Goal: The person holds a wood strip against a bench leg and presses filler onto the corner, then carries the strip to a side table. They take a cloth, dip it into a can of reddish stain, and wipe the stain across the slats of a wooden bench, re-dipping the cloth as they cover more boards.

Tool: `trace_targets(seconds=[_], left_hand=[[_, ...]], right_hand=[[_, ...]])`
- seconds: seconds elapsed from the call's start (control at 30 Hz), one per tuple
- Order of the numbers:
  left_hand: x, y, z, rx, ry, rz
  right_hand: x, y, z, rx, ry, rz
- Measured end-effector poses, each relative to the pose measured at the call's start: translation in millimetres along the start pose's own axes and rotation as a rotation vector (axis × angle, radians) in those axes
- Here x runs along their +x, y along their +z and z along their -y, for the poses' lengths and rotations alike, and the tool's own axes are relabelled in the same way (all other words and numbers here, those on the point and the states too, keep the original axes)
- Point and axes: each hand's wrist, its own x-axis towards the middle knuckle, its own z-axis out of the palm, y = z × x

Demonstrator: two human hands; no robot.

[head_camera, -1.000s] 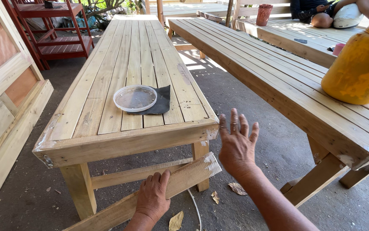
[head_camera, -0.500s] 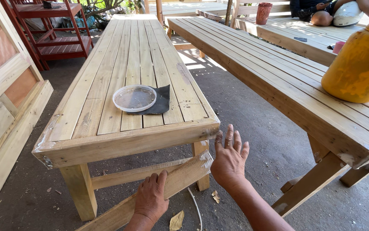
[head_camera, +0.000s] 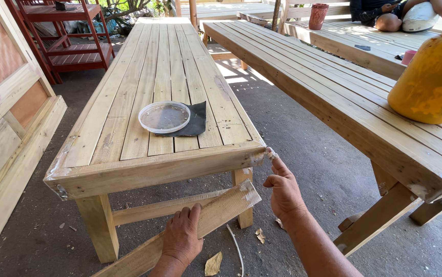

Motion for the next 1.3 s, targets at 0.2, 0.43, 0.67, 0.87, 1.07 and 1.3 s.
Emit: trace_targets(seconds=[0.2, 0.43, 0.67, 0.87, 1.07, 1.3], left_hand=[[0, 0, 0, -0.016, 0.001, -0.013], [6, 2, -5, -0.028, 0.015, -0.08], [10, 1, -11, -0.02, 0.018, -0.016], [8, 3, -9, -0.013, 0.008, -0.027], [8, 2, -8, -0.005, -0.013, -0.018], [9, 5, -8, -0.022, -0.02, -0.032]], right_hand=[[3, 3, 1, 0.001, -0.012, 0.032], [11, 16, 10, -0.039, 0.05, 0.017], [23, 6, 11, -0.258, 0.174, -0.046], [3, -8, -13, -1.246, -0.387, -0.204], [-1, -10, -6, -1.69, -0.533, -0.205], [1, -13, -4, -1.766, -0.531, -0.139]])
